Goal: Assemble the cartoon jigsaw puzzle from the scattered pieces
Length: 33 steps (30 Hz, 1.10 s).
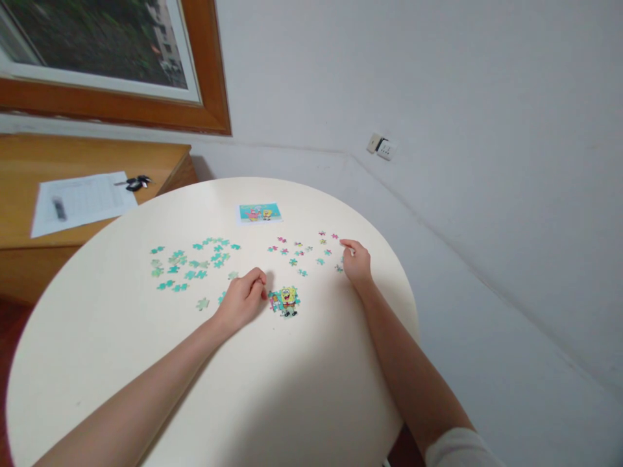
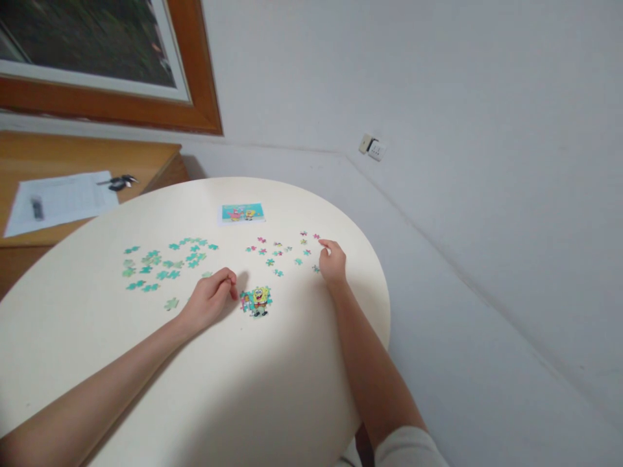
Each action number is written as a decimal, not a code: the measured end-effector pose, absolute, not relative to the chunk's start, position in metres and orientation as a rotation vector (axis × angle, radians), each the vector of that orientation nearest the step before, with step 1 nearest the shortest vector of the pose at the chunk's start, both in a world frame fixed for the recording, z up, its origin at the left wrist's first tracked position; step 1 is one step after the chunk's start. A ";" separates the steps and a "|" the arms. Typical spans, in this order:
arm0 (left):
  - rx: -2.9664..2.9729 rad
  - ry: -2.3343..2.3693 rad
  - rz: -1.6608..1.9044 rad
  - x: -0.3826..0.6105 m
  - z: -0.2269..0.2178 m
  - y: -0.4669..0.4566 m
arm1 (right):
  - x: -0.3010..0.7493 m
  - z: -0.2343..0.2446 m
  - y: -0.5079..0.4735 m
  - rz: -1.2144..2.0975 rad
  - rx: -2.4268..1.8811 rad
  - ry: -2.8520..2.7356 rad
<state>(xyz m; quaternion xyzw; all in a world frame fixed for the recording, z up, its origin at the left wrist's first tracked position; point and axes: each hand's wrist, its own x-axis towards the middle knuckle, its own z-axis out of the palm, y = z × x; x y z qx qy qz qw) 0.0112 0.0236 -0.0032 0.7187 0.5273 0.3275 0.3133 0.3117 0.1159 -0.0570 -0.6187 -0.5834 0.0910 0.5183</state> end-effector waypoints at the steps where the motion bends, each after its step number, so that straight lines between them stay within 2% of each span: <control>1: 1.897 1.391 0.864 0.011 -0.003 0.024 | 0.311 -0.057 0.116 0.221 -1.490 -1.404; 21: 1.903 1.376 0.905 0.012 -0.009 0.028 | 0.298 -0.036 0.120 0.116 -1.554 -1.468; 33: 1.846 1.411 1.018 0.011 -0.012 0.029 | 0.276 -0.023 0.161 0.116 -2.064 -1.554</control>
